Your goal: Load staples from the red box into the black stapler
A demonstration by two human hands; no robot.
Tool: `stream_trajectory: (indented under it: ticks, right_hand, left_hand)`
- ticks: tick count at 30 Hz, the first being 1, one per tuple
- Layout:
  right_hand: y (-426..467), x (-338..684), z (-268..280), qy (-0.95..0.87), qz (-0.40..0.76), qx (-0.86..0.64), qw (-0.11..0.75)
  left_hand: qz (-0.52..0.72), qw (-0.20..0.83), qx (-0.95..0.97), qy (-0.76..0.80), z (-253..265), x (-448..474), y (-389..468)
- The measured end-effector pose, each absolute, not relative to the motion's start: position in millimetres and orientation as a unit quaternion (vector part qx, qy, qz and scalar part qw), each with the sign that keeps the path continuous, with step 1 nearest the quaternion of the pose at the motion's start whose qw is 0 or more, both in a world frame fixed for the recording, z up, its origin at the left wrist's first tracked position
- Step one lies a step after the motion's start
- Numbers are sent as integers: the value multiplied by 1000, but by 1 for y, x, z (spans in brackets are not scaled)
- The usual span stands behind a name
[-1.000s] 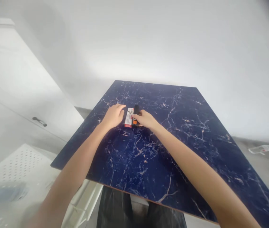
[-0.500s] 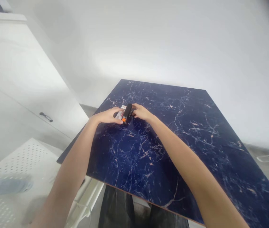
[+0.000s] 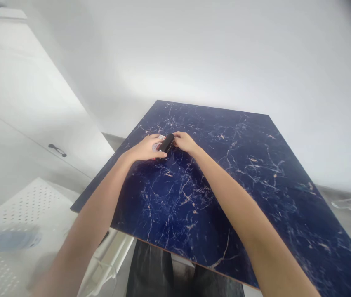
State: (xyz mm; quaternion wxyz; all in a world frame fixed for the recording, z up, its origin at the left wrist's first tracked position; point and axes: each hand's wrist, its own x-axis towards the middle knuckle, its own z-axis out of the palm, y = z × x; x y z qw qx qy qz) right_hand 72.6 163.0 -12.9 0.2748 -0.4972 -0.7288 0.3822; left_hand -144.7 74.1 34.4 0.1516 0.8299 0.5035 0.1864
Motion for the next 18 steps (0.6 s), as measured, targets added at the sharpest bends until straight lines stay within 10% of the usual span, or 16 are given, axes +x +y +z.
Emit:
stream_trajectory:
  ticks: [18]
  right_hand:
    - [154,116,11,-900,113,-391,154]
  left_hand:
    - [202,98,839,495,29,-148,83]
